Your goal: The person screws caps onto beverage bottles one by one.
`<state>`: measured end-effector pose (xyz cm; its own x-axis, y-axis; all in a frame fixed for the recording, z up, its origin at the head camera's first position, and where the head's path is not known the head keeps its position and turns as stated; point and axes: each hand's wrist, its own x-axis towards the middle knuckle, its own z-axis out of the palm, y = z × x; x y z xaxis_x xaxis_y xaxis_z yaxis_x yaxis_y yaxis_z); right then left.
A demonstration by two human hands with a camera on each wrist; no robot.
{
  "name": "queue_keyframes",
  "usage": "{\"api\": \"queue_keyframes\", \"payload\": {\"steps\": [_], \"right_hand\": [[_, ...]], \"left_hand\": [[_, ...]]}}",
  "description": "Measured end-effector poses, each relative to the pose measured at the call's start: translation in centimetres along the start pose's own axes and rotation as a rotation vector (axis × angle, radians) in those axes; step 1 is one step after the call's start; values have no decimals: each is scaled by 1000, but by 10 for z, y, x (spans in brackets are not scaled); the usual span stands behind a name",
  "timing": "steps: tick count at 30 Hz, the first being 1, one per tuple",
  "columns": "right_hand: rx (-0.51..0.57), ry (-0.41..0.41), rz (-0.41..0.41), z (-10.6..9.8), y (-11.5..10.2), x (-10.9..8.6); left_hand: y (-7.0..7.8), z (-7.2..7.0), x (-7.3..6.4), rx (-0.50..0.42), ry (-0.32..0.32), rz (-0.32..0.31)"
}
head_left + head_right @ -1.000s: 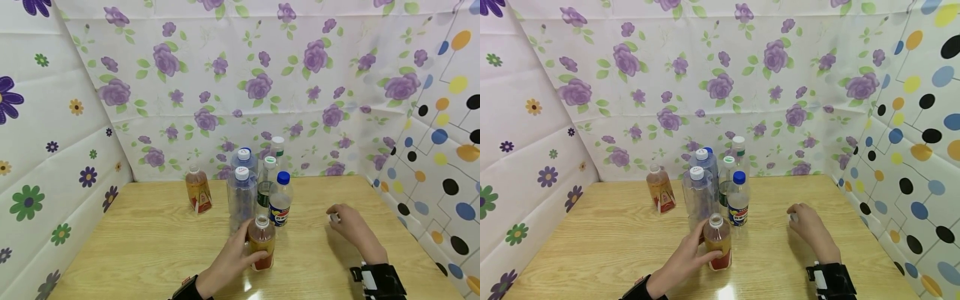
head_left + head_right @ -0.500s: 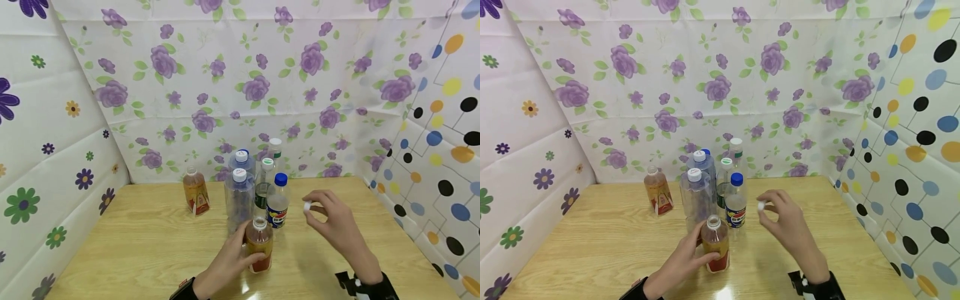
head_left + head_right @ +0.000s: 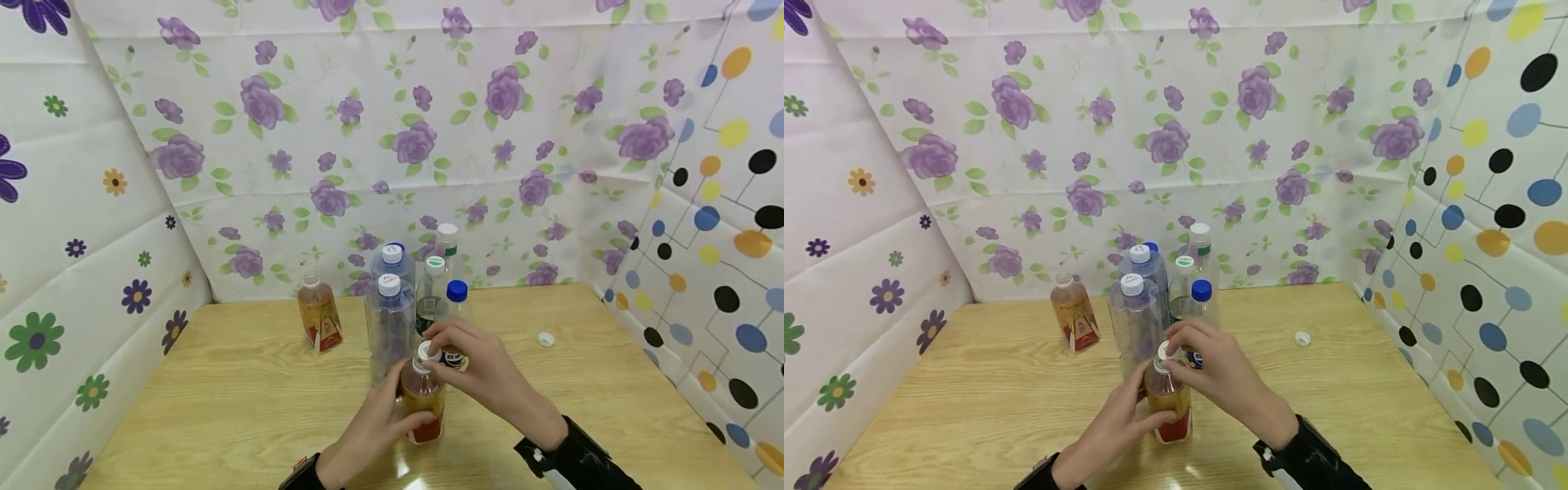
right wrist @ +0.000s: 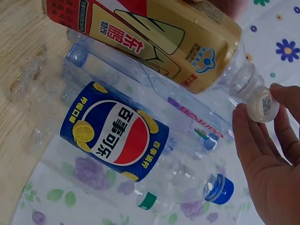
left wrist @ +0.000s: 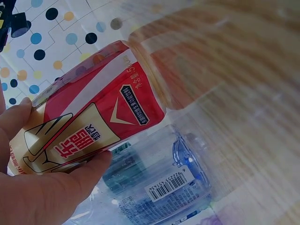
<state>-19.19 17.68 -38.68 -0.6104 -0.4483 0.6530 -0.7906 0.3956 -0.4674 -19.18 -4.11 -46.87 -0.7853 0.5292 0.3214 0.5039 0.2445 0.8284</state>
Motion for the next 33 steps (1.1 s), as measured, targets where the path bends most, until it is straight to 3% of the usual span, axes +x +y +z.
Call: {"api": "queue_keyframes", "payload": {"steps": [13, 25, 28, 33], "right_hand": [[-10, -67, -2, 6, 1, 10], [-42, -53, 19, 6, 3, 6], [-107, -111, -3, 1, 1, 11], [-254, -292, -82, -10, -8, 29]], "left_hand": [[0, -2, 0, -7, -16, -5], [1, -1, -1, -16, -28, -14], [0, -1, -1, -9, -26, -25], [-1, -2, -2, 5, -25, -26]]}}
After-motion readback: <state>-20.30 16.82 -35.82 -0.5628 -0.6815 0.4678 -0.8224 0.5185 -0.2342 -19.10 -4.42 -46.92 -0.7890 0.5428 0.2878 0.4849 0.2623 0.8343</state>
